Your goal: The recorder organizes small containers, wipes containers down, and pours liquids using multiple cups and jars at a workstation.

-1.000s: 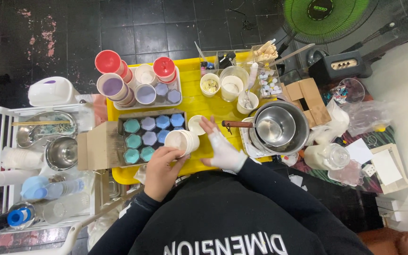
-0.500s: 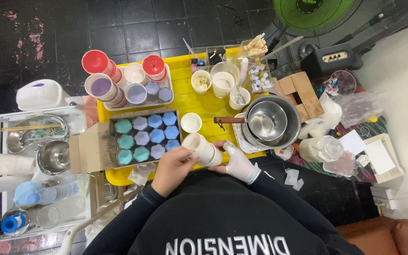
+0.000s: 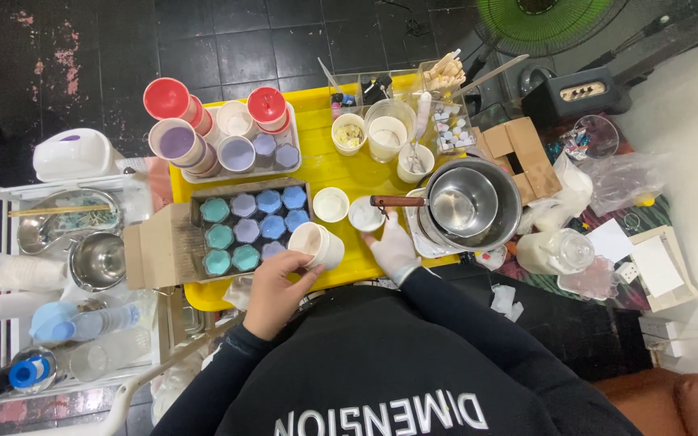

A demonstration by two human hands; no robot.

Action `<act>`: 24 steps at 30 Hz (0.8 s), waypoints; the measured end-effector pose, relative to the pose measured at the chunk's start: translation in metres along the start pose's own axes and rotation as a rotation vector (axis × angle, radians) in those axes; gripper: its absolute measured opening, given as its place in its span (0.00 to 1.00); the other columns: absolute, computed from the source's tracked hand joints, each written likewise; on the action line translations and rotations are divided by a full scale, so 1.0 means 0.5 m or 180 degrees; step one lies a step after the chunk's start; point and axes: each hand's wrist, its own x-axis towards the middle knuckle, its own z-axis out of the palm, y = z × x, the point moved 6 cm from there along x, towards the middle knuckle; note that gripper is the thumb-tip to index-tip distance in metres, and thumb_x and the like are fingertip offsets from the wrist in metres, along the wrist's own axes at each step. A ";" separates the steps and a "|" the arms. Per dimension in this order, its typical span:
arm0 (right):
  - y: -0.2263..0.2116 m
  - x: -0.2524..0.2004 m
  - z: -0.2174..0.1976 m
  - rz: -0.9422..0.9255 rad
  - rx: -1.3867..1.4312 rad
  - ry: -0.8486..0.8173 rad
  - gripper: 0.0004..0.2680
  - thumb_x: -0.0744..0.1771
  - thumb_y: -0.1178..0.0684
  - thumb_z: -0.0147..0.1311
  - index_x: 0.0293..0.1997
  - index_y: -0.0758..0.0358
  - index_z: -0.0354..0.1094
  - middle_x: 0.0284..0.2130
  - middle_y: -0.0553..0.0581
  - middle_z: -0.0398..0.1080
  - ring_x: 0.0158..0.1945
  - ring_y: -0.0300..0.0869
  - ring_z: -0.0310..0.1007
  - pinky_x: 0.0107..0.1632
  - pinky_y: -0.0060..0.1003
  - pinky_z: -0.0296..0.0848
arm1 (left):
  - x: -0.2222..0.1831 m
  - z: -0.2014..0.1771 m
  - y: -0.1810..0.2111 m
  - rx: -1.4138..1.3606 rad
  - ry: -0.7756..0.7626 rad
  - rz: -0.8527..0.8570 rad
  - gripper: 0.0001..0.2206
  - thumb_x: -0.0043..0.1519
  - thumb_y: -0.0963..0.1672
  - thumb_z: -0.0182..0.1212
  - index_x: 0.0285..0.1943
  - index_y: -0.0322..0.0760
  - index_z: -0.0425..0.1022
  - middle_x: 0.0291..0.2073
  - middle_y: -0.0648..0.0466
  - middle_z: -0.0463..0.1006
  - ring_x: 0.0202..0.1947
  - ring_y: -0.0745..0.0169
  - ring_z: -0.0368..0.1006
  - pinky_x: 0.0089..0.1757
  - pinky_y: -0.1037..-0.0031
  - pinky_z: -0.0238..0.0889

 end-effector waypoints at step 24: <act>0.005 -0.081 -0.061 -0.1301 0.0685 0.0163 0.23 0.58 0.57 0.61 0.59 0.64 0.64 0.54 0.60 0.70 0.52 0.49 0.72 0.59 0.40 0.71 | 0.051 0.102 -0.019 -0.0175 -0.0492 0.0111 0.07 0.59 0.42 0.69 0.40 0.30 0.81 0.35 0.49 0.82 0.35 0.59 0.79 0.39 0.73 0.69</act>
